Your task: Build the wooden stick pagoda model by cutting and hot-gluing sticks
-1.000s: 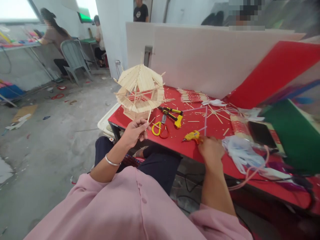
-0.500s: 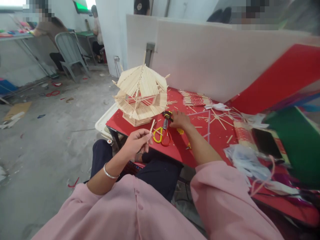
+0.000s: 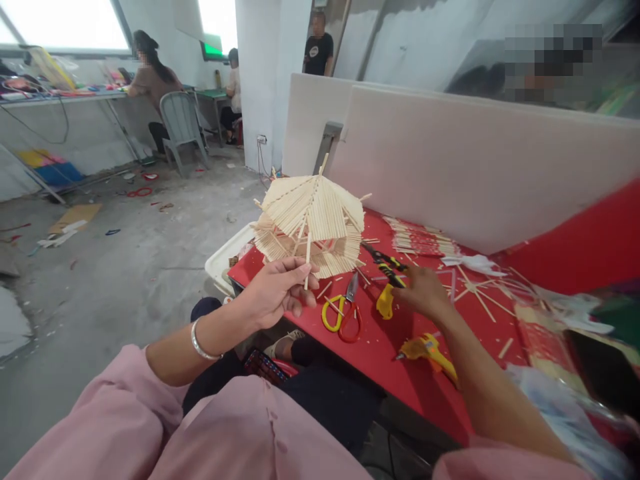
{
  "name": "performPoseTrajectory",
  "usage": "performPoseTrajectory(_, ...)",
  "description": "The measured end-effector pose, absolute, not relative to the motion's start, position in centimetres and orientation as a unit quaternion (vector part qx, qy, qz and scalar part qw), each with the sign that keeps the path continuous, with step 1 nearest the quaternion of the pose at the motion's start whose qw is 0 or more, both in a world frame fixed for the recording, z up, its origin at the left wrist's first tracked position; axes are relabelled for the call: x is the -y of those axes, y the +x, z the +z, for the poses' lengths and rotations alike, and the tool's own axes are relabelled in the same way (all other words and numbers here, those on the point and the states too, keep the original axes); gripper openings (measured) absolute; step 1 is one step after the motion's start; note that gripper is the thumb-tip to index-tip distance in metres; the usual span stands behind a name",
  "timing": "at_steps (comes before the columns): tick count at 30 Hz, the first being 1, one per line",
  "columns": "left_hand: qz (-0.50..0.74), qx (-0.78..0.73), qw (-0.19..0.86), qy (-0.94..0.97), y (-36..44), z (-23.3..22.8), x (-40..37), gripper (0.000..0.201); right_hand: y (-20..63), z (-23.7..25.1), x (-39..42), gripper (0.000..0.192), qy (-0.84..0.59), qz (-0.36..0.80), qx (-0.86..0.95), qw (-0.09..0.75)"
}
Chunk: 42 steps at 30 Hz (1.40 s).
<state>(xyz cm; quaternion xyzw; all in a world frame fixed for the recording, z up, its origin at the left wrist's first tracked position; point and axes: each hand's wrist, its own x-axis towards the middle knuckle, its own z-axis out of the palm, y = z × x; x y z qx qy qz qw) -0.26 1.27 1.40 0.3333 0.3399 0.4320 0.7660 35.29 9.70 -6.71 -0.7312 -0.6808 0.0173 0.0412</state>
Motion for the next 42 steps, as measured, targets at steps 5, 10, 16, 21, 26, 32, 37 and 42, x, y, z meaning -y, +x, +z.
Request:
performPoseTrajectory(5,0.445,-0.36,0.761,0.305,0.3,2.0,-2.3,0.01,38.4,-4.2,-7.4,0.033,-0.716,0.207,0.621,0.241)
performPoseTrajectory(10,0.426,-0.373,0.774,0.284,0.3,2.5,-3.2,0.011,38.3,-1.4,-5.5,0.032,-0.663,0.257,0.59,0.383)
performPoseTrajectory(16,0.433,-0.385,0.764,0.282,0.1,2.6,-3.5,0.013,34.5,1.7,-4.4,0.055,-0.618,0.159,0.684,0.353)
performPoseTrajectory(21,0.425,-0.382,0.771,0.28,0.0,2.4,-3.7,0.011,30.8,2.0,-4.4,0.062,-0.53,-0.059,0.79,0.303)
performPoseTrajectory(26,0.42,-0.387,0.777,0.264,0.1,2.6,-3.8,0.01,28.6,2.6,-5.4,0.062,-0.494,-0.122,0.83,0.229)
performPoseTrajectory(32,0.417,-0.386,0.779,0.264,0.0,2.7,-3.8,0.009,27.6,3.6,-6.2,0.065,-0.494,-0.129,0.839,0.189)
performPoseTrajectory(37,0.412,-0.379,0.787,0.259,0.0,2.8,-3.8,0.008,27.3,3.3,-6.1,0.066,-0.491,-0.173,0.837,0.17)
performPoseTrajectory(42,0.406,-0.393,0.788,0.245,0.1,3.4,-3.7,0.011,27.2,3.4,-6.0,0.056,-0.449,-0.22,0.846,0.184)
